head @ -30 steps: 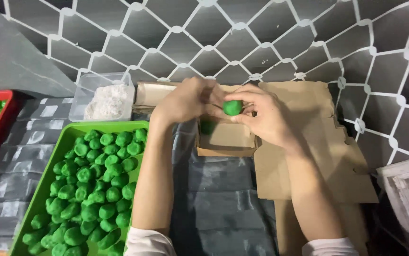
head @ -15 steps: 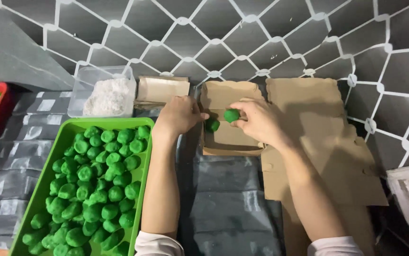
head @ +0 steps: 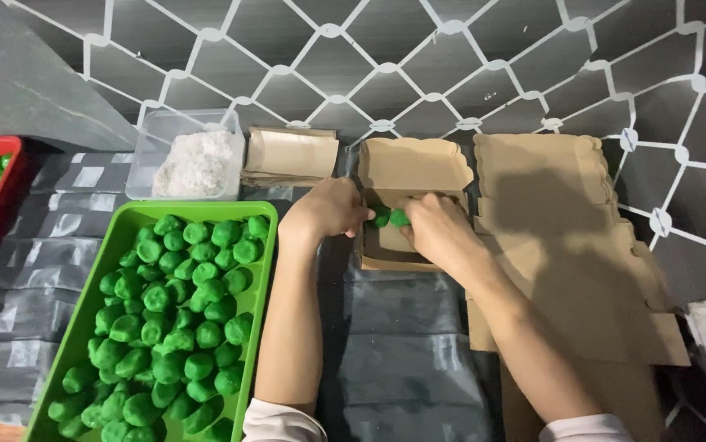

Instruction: The person is picking up green dough balls from a tray and arranging them into a small cardboard box, then folding the box closed.

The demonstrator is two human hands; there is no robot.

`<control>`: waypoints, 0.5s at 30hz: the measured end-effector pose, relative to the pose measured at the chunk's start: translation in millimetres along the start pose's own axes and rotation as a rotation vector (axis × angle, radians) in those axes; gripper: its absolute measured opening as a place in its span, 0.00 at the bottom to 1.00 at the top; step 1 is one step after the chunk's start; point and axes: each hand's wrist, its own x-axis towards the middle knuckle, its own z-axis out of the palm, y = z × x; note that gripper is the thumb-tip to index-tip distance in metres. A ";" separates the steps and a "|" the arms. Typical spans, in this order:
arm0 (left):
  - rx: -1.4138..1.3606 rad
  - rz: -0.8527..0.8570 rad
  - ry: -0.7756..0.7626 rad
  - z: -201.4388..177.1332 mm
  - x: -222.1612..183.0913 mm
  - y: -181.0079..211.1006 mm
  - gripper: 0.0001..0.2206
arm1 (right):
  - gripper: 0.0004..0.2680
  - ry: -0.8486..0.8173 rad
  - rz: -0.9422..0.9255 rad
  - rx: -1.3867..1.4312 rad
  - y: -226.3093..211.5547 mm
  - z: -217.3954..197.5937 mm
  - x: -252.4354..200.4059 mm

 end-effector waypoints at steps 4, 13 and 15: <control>-0.004 -0.029 0.014 -2.7 -5.5 3.8 0.11 | 0.15 0.029 0.035 -0.086 11.7 6.9 7.4; 0.016 -0.004 -0.007 -4.4 -5.5 3.9 0.10 | 0.08 0.082 -0.052 -0.070 8.4 10.9 -1.1; 0.020 -0.028 -0.008 -6.7 -9.3 8.4 0.09 | 0.07 0.073 -0.037 0.015 6.7 9.3 0.5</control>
